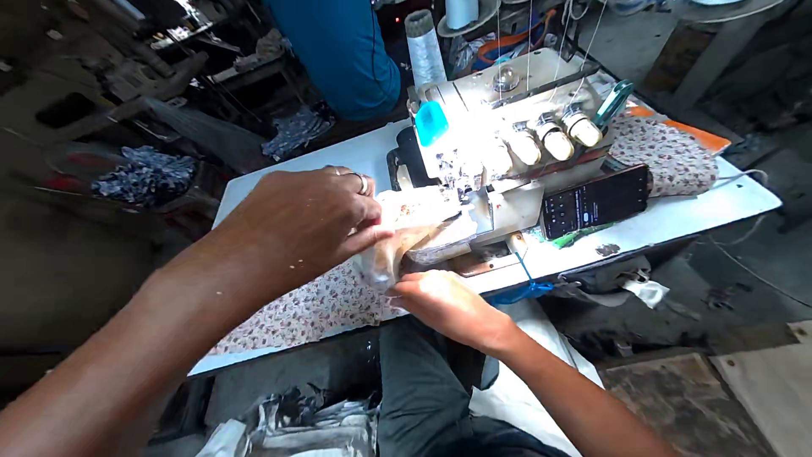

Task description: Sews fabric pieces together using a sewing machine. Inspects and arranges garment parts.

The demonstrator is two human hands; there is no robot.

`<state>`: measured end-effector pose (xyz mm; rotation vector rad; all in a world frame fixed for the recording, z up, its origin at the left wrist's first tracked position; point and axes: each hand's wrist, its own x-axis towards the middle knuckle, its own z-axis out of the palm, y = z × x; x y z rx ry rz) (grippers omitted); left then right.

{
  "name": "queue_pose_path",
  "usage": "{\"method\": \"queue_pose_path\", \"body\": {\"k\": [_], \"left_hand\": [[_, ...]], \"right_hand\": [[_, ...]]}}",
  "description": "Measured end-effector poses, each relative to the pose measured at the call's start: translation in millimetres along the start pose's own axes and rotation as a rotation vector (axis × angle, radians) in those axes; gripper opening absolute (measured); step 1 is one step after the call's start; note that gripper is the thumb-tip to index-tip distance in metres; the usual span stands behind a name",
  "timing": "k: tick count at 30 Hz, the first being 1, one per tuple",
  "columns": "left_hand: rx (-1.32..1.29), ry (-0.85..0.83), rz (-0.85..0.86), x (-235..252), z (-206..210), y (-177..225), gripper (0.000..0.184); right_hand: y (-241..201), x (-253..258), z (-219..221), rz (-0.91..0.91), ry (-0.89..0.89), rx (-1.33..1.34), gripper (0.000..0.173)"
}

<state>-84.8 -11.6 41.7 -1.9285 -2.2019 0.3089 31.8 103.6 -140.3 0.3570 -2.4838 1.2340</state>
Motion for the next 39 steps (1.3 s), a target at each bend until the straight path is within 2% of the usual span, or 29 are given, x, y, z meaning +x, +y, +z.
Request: {"method": "queue_pose_path", "body": {"k": [2,4,5,8,10,12,17,20,27,39], "left_hand": [[-0.123,0.036,-0.008,-1.1,5.8,3.1,0.044],[-0.159,0.060,0.035,3.4,6.2,16.5,0.041],[-0.142,0.055,0.046,5.7,4.8,20.4,0.036],[-0.055,0.009,-0.001,4.8,1.1,9.7,0.025],[-0.064,-0.009,-0.069,-1.7,3.4,-9.7,0.025],[-0.156,0.010,-0.121,-7.9,12.0,-24.4,0.032],[-0.281,0.051,-0.165,-4.1,19.9,-24.1,0.036],[-0.268,0.063,-0.145,-0.7,16.9,-21.5,0.036],[-0.220,0.063,-0.136,-6.5,15.6,-15.0,0.036],[-0.111,0.095,-0.095,-7.6,13.7,-8.3,0.037]], "right_hand": [[0.6,-4.4,0.7,0.004,0.273,0.039,0.018],[-5.7,2.7,10.5,-0.028,0.431,0.025,0.013],[-6.7,5.9,15.7,-0.056,0.394,0.007,0.013],[3.9,3.1,20.5,-0.132,-0.011,0.026,0.025],[13.4,-4.1,12.1,-0.146,-0.166,0.135,0.023],[15.4,-13.2,-2.6,-0.143,-0.078,0.177,0.021],[20.4,-9.3,-40.1,-0.097,0.418,-0.055,0.010],[21.6,1.5,-50.0,-0.091,0.553,-0.150,0.011],[22.7,15.6,-48.8,-0.081,0.636,-0.240,0.013],[29.1,10.2,-49.5,-0.091,0.639,-0.315,0.010]]}}
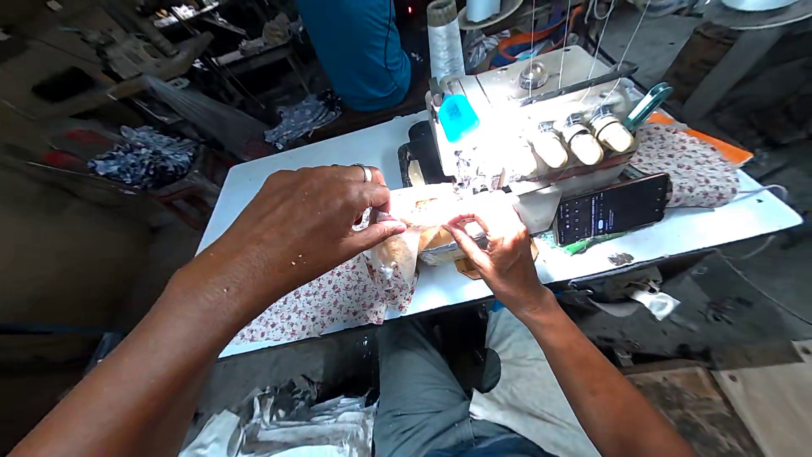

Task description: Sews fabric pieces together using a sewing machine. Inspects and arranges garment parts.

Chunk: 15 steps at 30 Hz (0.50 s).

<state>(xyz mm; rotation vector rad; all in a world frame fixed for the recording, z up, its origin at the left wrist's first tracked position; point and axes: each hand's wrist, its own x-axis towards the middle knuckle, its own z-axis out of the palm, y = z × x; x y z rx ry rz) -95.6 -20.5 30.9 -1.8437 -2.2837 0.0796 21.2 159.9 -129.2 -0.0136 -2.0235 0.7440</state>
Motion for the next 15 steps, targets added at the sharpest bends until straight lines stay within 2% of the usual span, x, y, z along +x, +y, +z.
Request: {"method": "queue_pose_path", "body": {"k": [7,15], "left_hand": [[0.029,0.019,0.015,-2.4,-0.8,5.7,0.036],[0.039,0.023,0.026,-4.5,-0.7,6.7,0.037]], "right_hand": [[2.8,0.2,-0.1,-0.011,0.004,-0.014,0.015],[6.0,-1.0,0.0,-0.031,0.010,-0.051,0.011]]}}
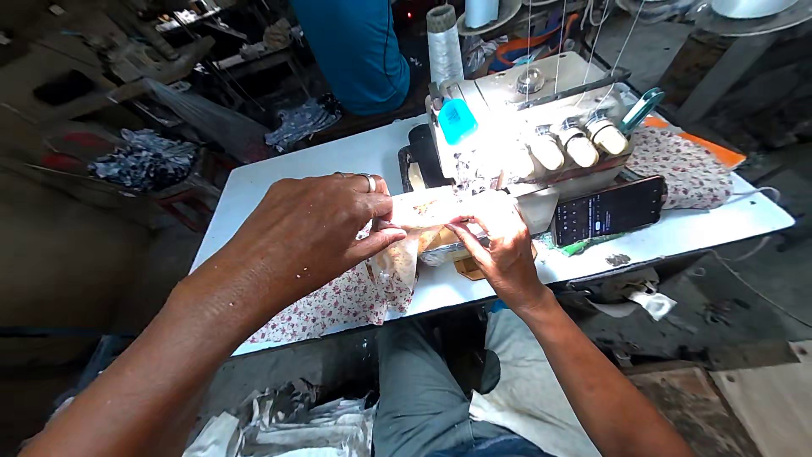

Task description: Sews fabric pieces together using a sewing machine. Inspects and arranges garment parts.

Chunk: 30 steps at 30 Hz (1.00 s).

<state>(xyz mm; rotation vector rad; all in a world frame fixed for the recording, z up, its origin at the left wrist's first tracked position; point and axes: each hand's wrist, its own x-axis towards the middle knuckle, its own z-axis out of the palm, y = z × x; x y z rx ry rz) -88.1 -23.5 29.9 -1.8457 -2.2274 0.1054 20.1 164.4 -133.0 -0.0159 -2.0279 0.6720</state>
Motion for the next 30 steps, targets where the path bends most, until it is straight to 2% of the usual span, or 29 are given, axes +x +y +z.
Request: {"method": "queue_pose_path", "body": {"k": [16,23,30], "left_hand": [[0.001,0.041,-0.002,-4.0,3.3,2.5,0.033],[-0.019,0.035,0.071,-7.1,3.6,7.4,0.031],[0.015,0.041,0.051,-7.5,2.6,8.2,0.030]], "right_hand": [[6.2,2.7,-8.2,-0.054,-0.050,0.055,0.012],[5.7,12.5,-11.3,-0.093,-0.135,-0.020,0.016],[4.8,14.7,-16.9,-0.074,-0.169,-0.025,0.015]]}}
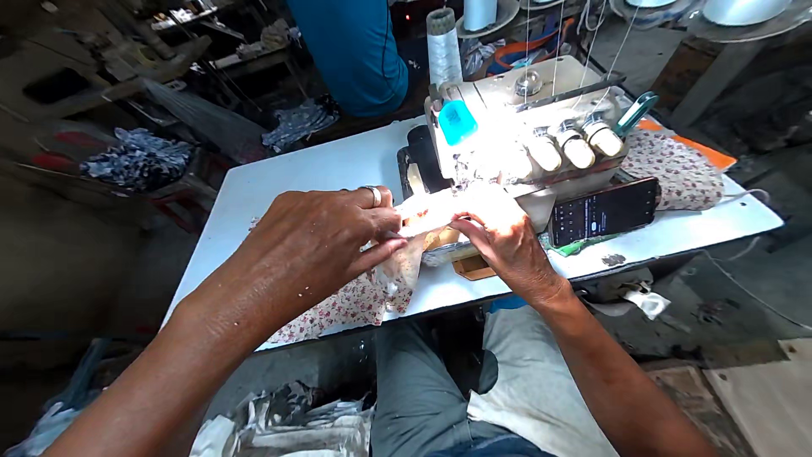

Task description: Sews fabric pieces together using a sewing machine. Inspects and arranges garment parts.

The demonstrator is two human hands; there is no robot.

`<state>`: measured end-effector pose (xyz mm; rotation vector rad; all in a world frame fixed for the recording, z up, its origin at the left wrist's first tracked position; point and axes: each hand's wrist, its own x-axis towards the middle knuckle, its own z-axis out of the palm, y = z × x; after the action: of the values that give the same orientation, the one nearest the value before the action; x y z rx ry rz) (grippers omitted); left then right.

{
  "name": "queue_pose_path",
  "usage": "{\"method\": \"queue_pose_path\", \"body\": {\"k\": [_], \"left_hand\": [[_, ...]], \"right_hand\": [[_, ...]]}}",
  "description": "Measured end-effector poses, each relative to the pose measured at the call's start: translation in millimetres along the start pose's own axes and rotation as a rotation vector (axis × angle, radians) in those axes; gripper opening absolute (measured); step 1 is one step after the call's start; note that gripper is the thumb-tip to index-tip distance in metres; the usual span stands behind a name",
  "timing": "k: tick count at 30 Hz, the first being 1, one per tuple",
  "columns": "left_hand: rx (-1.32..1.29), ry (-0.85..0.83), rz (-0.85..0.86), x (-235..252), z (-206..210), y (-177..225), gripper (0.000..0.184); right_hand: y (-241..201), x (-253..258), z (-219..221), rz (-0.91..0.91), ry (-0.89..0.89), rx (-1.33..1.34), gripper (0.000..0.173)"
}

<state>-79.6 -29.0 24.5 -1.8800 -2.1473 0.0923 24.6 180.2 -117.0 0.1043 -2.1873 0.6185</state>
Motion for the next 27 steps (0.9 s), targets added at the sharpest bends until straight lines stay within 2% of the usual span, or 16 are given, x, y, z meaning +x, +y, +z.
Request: {"method": "queue_pose_path", "body": {"k": [5,12,17,23,25,27], "left_hand": [[-0.104,0.130,-0.123,4.3,6.1,19.3,0.026],[-0.455,0.230,-0.222,2.2,67.1,87.4,0.026],[-0.345,0.260,-0.265,3.7,75.8,113.9,0.026],[-0.207,0.238,-0.307,12.6,79.1,119.7,0.026],[-0.177,0.235,-0.334,19.3,81.7,118.9,0.027],[-0.146,0.226,-0.354,24.5,82.2,121.4,0.027]], "right_hand": [[-1.2,-10.8,-6.9,-0.025,-0.038,-0.051,0.017],[8.3,-44.5,-24.2,-0.108,-0.046,-0.117,0.018],[10.3,-47.2,-26.4,-0.112,-0.050,-0.126,0.021],[16.5,-43.8,-21.7,-0.095,-0.065,-0.152,0.025],[20.0,-42.3,-19.7,-0.033,-0.055,-0.108,0.025],[18.1,-48.7,-14.7,0.138,0.019,0.014,0.021]]}}
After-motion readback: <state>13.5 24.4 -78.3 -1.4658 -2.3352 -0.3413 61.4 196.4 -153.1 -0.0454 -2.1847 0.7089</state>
